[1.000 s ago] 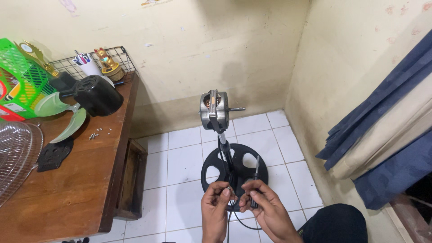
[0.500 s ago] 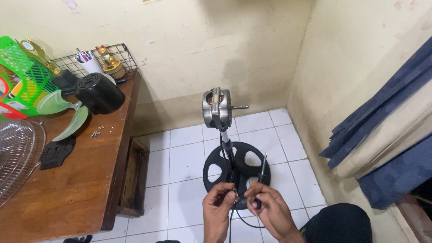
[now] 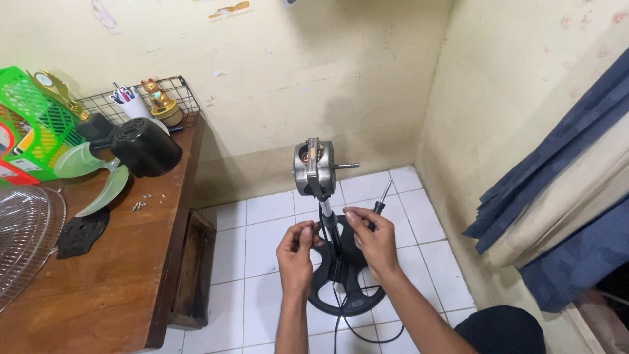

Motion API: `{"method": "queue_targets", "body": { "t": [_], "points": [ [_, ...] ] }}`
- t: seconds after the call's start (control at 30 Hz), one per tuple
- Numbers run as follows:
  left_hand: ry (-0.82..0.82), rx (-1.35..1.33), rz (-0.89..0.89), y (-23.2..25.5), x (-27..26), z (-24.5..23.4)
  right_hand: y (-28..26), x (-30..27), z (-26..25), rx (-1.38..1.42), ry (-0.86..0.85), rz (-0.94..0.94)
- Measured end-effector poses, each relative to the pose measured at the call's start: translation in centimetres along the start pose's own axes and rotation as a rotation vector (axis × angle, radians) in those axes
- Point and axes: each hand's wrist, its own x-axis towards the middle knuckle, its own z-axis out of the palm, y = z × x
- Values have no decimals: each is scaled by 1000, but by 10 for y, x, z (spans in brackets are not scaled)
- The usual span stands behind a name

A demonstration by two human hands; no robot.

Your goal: The person uses a screwdriver to tighten screws on the motor housing of a standing electric fan. They repeatedly insert and turn the screwdriver on different screws, occasionally pausing to adjust their grip or reposition the motor.

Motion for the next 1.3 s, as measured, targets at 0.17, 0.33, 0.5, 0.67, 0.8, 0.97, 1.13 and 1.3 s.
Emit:
{"method": "queue_targets", "body": {
  "t": [0.17,0.33,0.5,0.67,0.8,0.97,1.13,1.3],
  "points": [
    [14,-29,36,-13,37,7,15,34,22,-233,68,-90],
    [8,7,55,-29,53,14,25,49,32,-312,147,-77],
    [-14,-30,61,-36,55,14,28,56,37,-235,133,-58],
    [-8,51,112,-34,51,18,32,62,37,-192,145,-19],
    [-6,75,132,-32,49,20,40,64,37,-27,153,73],
    [27,64,110,-26,47,26,50,71,36,109,170,52],
    [166,97,45,-10,33,25,47,65,20,142,249,-13],
    [199,16,-47,8,0,21,24,29,1,203,81,-48]
  ]
}}
